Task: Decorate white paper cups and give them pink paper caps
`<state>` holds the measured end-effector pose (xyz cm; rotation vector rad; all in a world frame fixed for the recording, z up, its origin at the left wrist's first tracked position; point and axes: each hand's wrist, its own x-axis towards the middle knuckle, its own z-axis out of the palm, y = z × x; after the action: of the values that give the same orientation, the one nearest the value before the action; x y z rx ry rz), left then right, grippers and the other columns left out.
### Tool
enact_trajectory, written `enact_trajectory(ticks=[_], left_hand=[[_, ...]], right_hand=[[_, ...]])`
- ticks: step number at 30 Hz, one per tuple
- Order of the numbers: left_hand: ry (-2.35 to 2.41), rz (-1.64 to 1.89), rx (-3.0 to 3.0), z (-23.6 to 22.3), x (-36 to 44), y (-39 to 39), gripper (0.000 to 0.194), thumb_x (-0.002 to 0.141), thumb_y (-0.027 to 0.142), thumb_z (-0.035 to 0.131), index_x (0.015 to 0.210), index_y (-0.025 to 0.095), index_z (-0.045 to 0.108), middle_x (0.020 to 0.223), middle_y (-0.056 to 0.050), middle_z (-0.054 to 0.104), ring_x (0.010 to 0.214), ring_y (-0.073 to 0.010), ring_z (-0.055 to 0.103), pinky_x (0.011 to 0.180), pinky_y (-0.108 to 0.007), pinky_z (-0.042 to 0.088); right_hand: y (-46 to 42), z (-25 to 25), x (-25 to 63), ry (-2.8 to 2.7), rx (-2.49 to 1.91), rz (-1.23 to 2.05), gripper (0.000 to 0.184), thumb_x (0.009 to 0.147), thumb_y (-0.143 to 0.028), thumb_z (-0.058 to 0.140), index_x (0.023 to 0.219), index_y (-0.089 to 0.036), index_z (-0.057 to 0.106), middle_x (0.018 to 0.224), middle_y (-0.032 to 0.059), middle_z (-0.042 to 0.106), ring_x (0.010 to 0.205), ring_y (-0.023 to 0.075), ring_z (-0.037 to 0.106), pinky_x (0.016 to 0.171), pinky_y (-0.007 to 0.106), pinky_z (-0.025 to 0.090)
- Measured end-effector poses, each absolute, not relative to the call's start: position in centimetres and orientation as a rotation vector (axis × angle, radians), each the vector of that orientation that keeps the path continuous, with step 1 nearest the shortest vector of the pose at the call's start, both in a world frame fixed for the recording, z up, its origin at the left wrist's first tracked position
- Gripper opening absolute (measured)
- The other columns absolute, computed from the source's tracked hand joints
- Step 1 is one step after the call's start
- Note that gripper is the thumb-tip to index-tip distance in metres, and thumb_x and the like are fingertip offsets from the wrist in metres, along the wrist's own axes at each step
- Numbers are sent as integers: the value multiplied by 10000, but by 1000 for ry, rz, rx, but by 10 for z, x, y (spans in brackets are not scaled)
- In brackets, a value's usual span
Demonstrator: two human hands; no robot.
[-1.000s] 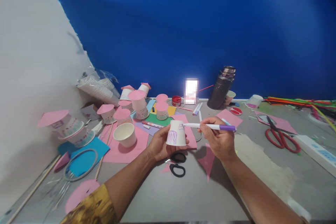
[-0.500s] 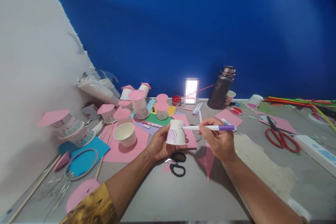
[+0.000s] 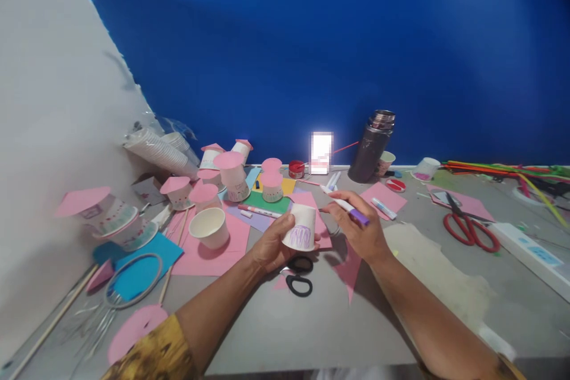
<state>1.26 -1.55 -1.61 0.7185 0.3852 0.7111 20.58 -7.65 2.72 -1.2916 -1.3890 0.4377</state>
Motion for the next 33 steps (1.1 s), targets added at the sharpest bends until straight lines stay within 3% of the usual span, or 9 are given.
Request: enact_trajectory(ticks=[4, 7, 10, 16, 24, 29, 33], left_hand=[[393, 789, 927, -11, 21, -27, 579, 714, 444, 884, 1150, 138, 657, 915, -98, 736, 729, -212, 700, 669, -295, 528], [437, 797, 1001, -7, 24, -33, 529, 744, 375, 874, 1177, 150, 669, 908, -73, 738, 678, -155, 661, 653, -249, 494], [371, 756, 988, -7, 23, -34, 517, 818, 411, 806, 1243, 153, 664, 981, -106, 746, 751, -185, 682, 700, -274, 518], [293, 501, 804, -8, 13, -24, 477, 946, 426, 609, 1305, 115, 651, 1230, -210, 701, 1051, -328, 700, 878, -457, 565], [238, 437, 900, -6, 10, -23, 636, 794, 412, 815, 1316, 90, 648, 1189, -220, 721, 1013, -308, 726, 881, -401, 585], [232, 494, 860, -9, 8, -19, 579, 800, 396, 825, 1272, 102, 667, 1129, -189, 755, 984, -293, 751, 872, -365, 591], [303, 614, 778, -12, 5, -15, 472, 847, 352, 789, 1241, 119, 673, 1136, -169, 764, 1011, -285, 749, 911, -386, 581]], right_hand=[[-77, 26, 202, -1502, -1331, 522, 410, 865, -473, 729, 1190, -238, 650, 1063, 71, 773, 887, 222, 729, 808, 356, 580], [-77, 25, 200, -1524, -1358, 552, 435, 813, -425, 774, 1188, -240, 657, 1059, 64, 768, 890, 223, 726, 806, 353, 577], [-76, 25, 203, -1485, -1294, 644, 418, 802, -395, 779, 1164, -225, 658, 1030, 58, 761, 858, 203, 711, 777, 331, 577], [-70, 28, 220, -1335, -1139, 813, 478, 787, -419, 799, 1193, -218, 647, 1082, 76, 747, 875, 191, 682, 727, 301, 558], [-63, 24, 227, -1310, -1024, 962, 501, 772, -410, 829, 1197, -215, 648, 1076, 69, 747, 867, 172, 672, 741, 290, 549], [-63, 27, 224, -1252, -1058, 705, 428, 857, -441, 758, 1208, -216, 659, 1071, 87, 777, 891, 196, 698, 754, 314, 575], [-74, 34, 223, -1156, -1122, 291, 262, 979, -431, 616, 1087, -220, 727, 797, 34, 769, 683, 165, 666, 662, 294, 552]])
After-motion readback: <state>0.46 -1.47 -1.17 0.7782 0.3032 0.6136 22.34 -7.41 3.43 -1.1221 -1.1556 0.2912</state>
